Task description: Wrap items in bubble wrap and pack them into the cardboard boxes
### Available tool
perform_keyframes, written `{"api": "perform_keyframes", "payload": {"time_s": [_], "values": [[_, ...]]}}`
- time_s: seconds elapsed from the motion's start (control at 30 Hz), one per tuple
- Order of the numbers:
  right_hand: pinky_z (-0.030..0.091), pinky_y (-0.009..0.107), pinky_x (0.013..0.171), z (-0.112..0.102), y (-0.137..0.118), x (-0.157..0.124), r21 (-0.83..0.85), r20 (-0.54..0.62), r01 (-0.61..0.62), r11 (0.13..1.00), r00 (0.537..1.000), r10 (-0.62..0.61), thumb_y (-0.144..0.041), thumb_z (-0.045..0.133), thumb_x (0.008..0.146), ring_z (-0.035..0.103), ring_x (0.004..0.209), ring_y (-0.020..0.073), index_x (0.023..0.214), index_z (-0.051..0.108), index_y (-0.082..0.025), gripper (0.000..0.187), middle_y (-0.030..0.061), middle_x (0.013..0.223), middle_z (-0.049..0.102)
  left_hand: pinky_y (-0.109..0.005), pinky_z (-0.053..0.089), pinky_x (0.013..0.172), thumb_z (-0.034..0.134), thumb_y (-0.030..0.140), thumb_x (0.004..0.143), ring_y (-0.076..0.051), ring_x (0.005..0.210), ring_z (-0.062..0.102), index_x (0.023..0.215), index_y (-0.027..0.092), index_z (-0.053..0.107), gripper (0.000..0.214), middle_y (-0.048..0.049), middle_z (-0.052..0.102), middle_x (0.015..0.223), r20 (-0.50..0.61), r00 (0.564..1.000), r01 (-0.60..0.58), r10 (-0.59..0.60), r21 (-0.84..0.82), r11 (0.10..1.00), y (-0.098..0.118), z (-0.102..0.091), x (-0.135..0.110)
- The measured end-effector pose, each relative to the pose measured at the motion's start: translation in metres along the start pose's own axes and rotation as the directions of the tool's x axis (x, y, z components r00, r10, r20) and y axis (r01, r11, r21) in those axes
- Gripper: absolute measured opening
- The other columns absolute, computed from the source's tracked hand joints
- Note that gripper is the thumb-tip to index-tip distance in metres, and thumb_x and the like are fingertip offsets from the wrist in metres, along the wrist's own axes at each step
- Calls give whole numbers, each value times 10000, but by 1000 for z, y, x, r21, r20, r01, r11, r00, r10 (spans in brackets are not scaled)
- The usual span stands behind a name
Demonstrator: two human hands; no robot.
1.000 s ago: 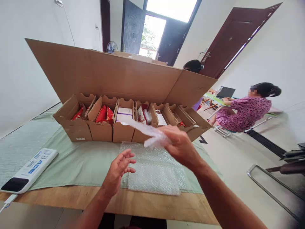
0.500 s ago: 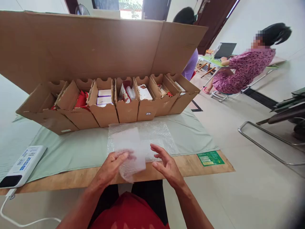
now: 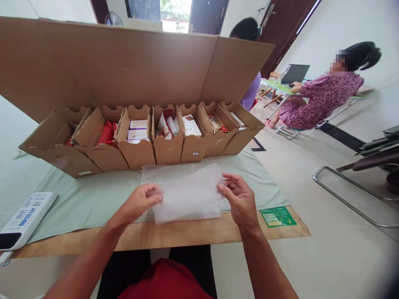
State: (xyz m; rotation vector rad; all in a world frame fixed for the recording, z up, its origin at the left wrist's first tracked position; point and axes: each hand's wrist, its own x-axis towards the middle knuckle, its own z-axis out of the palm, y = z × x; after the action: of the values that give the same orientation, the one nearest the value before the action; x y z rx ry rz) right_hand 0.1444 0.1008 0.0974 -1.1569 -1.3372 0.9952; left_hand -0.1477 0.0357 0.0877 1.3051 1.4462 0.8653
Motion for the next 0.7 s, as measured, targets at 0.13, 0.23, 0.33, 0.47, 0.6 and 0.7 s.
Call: {"api": "perform_keyframes", "payload": {"time_s": [0.13,0.23,0.33,0.47,0.6,0.7], "values": [[502,301,635,2,31,28,-159,13,24,987,1000,-22,-393,711,758,617,667,169,1091,603,-206,397,-11,748,646,-271,465,699,572,282,826,-171,745,625,1007,181,693,240,-23,709,854,-242,957,-31,159,460,887,13,-11,63],[509,330,689,7,55,44,-463,42,-3,886,999,26,-337,622,799,629,683,188,1134,592,-193,366,12,780,682,-331,480,788,585,194,838,-227,838,654,1112,180,697,297,-58,730,907,-259,948,16,183,615,788,10,2,95],[501,394,804,3,70,50,-708,78,13,706,995,60,-270,631,780,665,835,250,1201,614,-196,427,61,909,726,-420,462,911,588,135,846,-304,1004,639,1197,151,672,362,-130,721,1051,-240,951,22,193,679,734,-1,17,100],[500,459,816,-18,59,54,-835,115,120,537,992,-41,-327,648,810,663,858,297,1224,638,-166,445,137,1049,720,-461,437,962,534,170,924,-331,1118,577,1175,162,674,288,-162,664,1197,-168,933,-70,318,782,619,-12,29,76],[513,451,817,-13,-9,82,-737,218,387,554,912,-347,-364,557,929,648,829,269,1119,690,-239,263,108,1033,721,-426,463,883,521,186,948,-294,1011,596,1033,185,706,204,-122,684,1062,51,939,-236,340,815,529,-20,42,58],[463,463,951,31,-76,125,-688,424,611,392,776,-466,-309,489,992,630,1031,282,1049,732,-259,254,95,1079,729,-418,462,863,526,171,944,-282,959,599,900,174,701,180,-112,673,960,87,967,-206,238,818,538,-26,50,56]]}}
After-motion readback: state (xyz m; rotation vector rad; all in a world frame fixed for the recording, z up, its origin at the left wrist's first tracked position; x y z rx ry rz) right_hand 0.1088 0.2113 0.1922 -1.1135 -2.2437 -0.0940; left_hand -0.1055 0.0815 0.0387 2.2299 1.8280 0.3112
